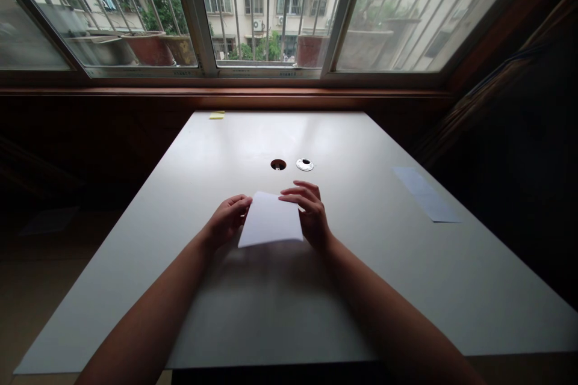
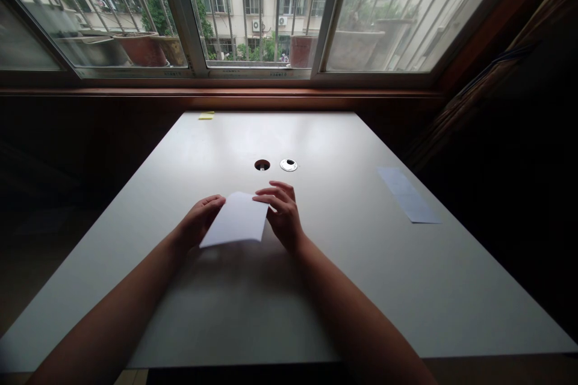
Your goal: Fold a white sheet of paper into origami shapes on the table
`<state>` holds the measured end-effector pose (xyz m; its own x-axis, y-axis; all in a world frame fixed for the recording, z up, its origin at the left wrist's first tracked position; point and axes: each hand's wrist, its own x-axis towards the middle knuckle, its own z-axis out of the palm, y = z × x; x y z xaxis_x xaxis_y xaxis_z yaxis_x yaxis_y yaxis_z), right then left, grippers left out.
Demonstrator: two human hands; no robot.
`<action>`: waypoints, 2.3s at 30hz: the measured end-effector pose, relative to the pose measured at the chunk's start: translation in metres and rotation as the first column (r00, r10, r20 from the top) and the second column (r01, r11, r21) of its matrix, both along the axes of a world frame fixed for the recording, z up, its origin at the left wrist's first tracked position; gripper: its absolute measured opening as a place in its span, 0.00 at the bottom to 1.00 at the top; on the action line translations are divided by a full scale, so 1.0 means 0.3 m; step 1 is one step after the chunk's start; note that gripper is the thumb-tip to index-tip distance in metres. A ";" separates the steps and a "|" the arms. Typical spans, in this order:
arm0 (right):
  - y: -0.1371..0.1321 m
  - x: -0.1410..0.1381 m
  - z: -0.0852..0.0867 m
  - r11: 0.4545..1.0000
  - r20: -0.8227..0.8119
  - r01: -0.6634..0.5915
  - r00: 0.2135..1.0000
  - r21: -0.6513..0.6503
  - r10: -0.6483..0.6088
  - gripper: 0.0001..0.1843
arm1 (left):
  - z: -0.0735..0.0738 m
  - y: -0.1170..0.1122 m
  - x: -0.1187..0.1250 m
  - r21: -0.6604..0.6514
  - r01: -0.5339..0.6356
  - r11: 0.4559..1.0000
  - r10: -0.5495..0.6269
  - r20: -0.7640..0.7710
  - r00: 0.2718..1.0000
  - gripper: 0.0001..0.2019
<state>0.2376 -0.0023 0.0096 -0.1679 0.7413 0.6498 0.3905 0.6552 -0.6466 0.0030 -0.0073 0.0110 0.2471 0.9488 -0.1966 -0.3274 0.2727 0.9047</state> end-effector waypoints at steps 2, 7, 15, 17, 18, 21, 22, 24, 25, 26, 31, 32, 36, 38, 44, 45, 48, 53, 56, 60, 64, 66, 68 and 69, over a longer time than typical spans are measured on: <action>0.004 -0.005 -0.011 0.991 -0.131 -0.041 0.991 -0.128 0.025 0.06 | -0.006 0.009 -0.007 0.040 -0.069 0.997 0.070 -0.011 0.998 0.13; 0.017 -0.021 -0.042 0.804 -0.555 -0.318 0.832 -0.502 -0.017 0.13 | -0.009 0.021 -0.010 0.156 -0.233 0.960 0.238 -0.013 0.971 0.11; 0.024 -0.024 -0.030 0.638 -0.651 -0.483 0.758 -0.599 -0.038 0.17 | -0.018 0.008 0.019 0.200 -0.075 0.977 0.108 -0.163 0.981 0.15; 0.022 -0.025 -0.027 0.608 -0.643 -0.499 0.766 -0.618 -0.025 0.17 | -0.021 0.008 0.020 0.198 -0.046 0.979 0.078 -0.156 0.985 0.16; 0.021 -0.025 -0.025 0.590 -0.640 -0.508 0.768 -0.627 -0.018 0.18 | -0.022 0.009 0.019 0.200 -0.033 0.979 0.065 -0.155 0.986 0.16; 0.015 -0.027 -0.016 0.539 -0.639 -0.542 0.769 -0.644 0.011 0.20 | -0.026 0.011 0.016 0.209 -0.014 0.978 0.053 -0.180 0.982 0.15; 0.012 -0.029 -0.013 0.529 -0.637 -0.548 0.771 -0.648 0.019 0.21 | -0.027 0.011 0.015 0.216 -0.016 0.976 0.059 -0.196 0.979 0.15; 0.008 -0.031 -0.009 0.517 -0.623 -0.543 0.782 -0.662 0.024 0.21 | -0.024 0.011 0.013 0.236 -0.021 0.972 0.077 -0.234 0.969 0.14; 0.007 -0.032 -0.008 0.518 -0.611 -0.531 0.792 -0.671 0.020 0.21 | -0.022 0.011 0.013 0.246 -0.026 0.969 0.090 -0.254 0.963 0.14; 0.007 -0.033 -0.009 0.525 -0.595 -0.510 0.804 -0.682 0.008 0.21 | -0.019 0.010 0.012 0.255 -0.035 0.966 0.106 -0.273 0.956 0.14; 0.025 -0.028 -0.033 0.644 -0.468 -0.317 0.881 -0.696 -0.072 0.22 | -0.010 0.011 0.005 0.256 -0.108 0.961 0.192 -0.329 0.925 0.14; 0.031 -0.025 -0.039 0.670 -0.446 -0.283 0.892 -0.687 -0.080 0.22 | -0.011 0.011 0.004 0.259 -0.115 0.959 0.201 -0.336 0.920 0.14; 0.046 -0.016 -0.056 0.719 -0.400 -0.203 0.910 -0.665 -0.112 0.23 | -0.019 0.015 0.005 0.271 -0.130 0.954 0.222 -0.347 0.911 0.14; 0.049 -0.012 -0.060 0.733 -0.388 -0.180 0.914 -0.656 -0.122 0.23 | -0.021 0.017 0.006 0.263 -0.132 0.956 0.220 -0.340 0.914 0.13; 0.053 -0.005 -0.068 0.750 -0.356 -0.138 0.925 -0.646 -0.136 0.23 | -0.019 0.016 0.008 0.245 -0.126 0.961 0.201 -0.312 0.929 0.13; 0.053 -0.004 -0.069 0.751 -0.357 -0.143 0.925 -0.645 -0.131 0.23 | -0.020 0.015 0.009 0.243 -0.127 0.962 0.200 -0.306 0.931 0.13; 0.050 -0.003 -0.070 0.750 -0.378 -0.165 0.918 -0.640 -0.121 0.21 | -0.023 0.014 0.012 0.237 -0.123 0.964 0.193 -0.298 0.935 0.13; 0.044 -0.006 -0.066 0.744 -0.417 -0.190 0.900 -0.641 -0.130 0.20 | -0.028 0.012 0.014 0.229 -0.114 0.967 0.180 -0.289 0.940 0.13; 0.043 -0.010 -0.062 0.749 -0.426 -0.183 0.893 -0.637 -0.145 0.21 | -0.023 0.011 0.012 0.220 -0.090 0.971 0.155 -0.299 0.942 0.13; 0.046 -0.011 -0.061 0.759 -0.426 -0.166 0.891 -0.629 -0.159 0.21 | -0.015 0.009 0.006 0.229 -0.043 0.973 0.119 -0.328 0.937 0.13; 0.054 -0.005 -0.070 0.754 -0.426 -0.173 0.892 -0.634 -0.153 0.20 | -0.012 0.009 0.002 0.236 -0.057 0.970 0.136 -0.335 0.932 0.13; 0.057 -0.001 -0.076 0.745 -0.422 -0.170 0.892 -0.645 -0.162 0.19 | -0.013 0.011 0.000 0.239 -0.099 0.966 0.176 -0.324 0.929 0.12; 0.059 0.004 -0.079 0.730 -0.401 -0.166 0.902 -0.663 -0.160 0.18 | -0.016 0.014 -0.002 0.236 -0.150 0.960 0.220 -0.305 0.927 0.12; 0.059 0.005 -0.079 0.721 -0.388 -0.166 0.909 -0.672 -0.152 0.18 | -0.017 0.015 -0.003 0.232 -0.174 0.957 0.240 -0.293 0.926 0.13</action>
<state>0.2392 0.0155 -0.0141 -0.0275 0.9993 -0.0235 -0.0011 -0.0236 -0.9997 0.0020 -0.0027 0.0058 -0.0027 0.9994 -0.0348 -0.0465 0.0346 0.9983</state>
